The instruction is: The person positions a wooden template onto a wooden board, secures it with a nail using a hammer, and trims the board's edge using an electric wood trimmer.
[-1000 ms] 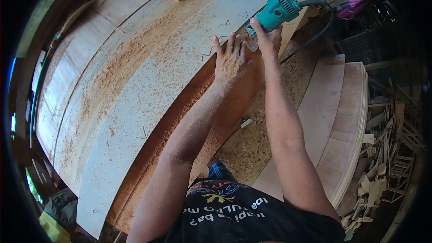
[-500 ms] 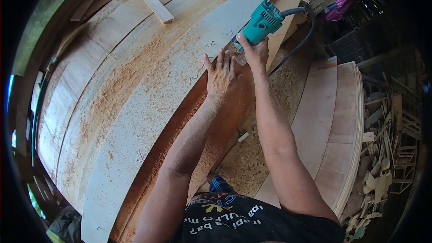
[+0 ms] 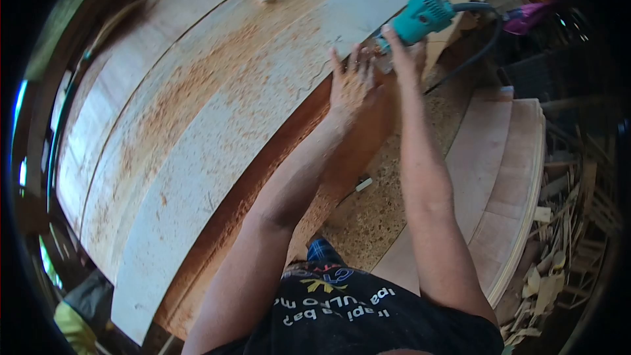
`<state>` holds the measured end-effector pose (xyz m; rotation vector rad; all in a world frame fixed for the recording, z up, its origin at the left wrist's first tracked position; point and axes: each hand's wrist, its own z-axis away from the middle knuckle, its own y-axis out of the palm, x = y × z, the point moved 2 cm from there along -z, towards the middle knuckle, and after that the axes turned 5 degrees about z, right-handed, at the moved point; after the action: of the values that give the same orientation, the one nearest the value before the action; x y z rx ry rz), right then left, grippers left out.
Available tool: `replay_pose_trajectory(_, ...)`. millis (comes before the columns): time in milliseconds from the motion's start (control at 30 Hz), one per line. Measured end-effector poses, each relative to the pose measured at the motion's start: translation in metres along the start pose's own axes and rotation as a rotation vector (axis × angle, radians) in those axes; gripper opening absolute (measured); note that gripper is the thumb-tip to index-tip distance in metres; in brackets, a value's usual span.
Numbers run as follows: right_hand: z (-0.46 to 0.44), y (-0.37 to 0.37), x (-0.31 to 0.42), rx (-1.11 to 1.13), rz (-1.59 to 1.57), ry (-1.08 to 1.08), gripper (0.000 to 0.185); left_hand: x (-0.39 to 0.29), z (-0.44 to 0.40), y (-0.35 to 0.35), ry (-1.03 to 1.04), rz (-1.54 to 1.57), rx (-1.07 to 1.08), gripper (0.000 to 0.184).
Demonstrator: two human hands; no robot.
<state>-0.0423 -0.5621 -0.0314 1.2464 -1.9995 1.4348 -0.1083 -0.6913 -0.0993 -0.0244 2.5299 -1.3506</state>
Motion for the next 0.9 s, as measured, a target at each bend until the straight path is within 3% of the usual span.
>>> replay_pose_trajectory(300, -0.041, 0.018, -0.046, 0.025, -0.201, -0.101, 0.093, -0.012, -0.013, 0.012, -0.056, -0.172, 0.082, 0.073)
replay_pose_trajectory(567, -0.045, 0.014, -0.034, 0.003, -0.198, -0.126, 0.092, -0.016, -0.021, 0.017, -0.064, -0.259, 0.094, 0.072)
replay_pose_trajectory(700, -0.046, 0.013, -0.04, 0.035, -0.147, -0.036, 0.092, -0.018, -0.024, 0.012, -0.059, -0.188, 0.094, 0.071)
replay_pose_trajectory(900, -0.049, 0.011, -0.04, 0.001, -0.06, -0.092, 0.095, -0.018, -0.031, 0.018, -0.056, -0.068, 0.079, 0.069)
